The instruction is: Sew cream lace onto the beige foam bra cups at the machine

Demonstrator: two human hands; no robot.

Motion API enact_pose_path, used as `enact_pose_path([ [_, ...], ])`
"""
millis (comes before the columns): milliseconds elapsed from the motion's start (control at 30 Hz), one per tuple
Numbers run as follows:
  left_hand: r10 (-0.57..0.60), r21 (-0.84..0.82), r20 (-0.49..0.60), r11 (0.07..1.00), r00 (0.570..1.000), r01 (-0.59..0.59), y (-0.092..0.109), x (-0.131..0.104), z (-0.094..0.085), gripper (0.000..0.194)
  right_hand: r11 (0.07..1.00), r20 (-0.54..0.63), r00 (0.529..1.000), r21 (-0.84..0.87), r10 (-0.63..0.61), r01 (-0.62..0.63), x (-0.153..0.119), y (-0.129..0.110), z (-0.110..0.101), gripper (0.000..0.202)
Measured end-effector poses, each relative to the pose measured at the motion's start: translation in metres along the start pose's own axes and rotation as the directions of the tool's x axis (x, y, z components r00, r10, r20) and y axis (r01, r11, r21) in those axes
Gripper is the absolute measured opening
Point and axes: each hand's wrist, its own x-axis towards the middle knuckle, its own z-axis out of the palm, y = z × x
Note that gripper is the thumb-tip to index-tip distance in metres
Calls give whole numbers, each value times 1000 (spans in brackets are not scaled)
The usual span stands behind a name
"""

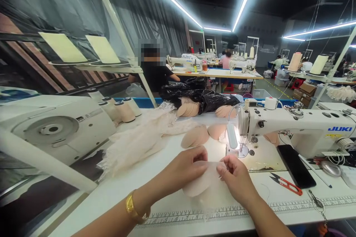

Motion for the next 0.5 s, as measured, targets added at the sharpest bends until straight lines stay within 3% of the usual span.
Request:
enact_pose_path([
  [100, 180, -9, 165, 983, 970, -181, -1, 12, -2, 38, 992, 39, 998, -116, -49, 53, -5, -4, -2, 34],
  [167, 285, -116, 370, 959, 884, -260, -1, 23, -8, 47, 972, 72, 992, -207, -99, 112, -8, -10, -4, 23],
  [233, 290, -137, 492, 957, 821, -256, 2, 33, -14, 34, 917, 55, 974, -329, -221, 227, -11, -19, -9, 14],
  [300, 289, -69, 425, 955, 858, -288, 5, 37, -18, 24, 791, 6, 895, -463, -447, 399, -13, -29, -14, 11],
  [367, 394, 70, 216, 906, 893, -417, 6, 36, -18, 20, 613, 5, 744, -563, -669, 554, -12, -34, -19, 15],
  [400, 487, 177, 115, 847, 866, -501, 5, 33, -17, 18, 528, 31, 673, -593, -739, 607, -11, -35, -22, 20],
  [433, 589, 312, 48, 759, 807, -572, 4, 30, -14, 18, 456, 77, 628, -620, -775, 639, -9, -33, -26, 24],
  [500, 736, 552, 57, 539, 674, -636, -1, 23, -5, 22, 353, 197, 613, -667, -765, 656, -2, -26, -36, 27],
])
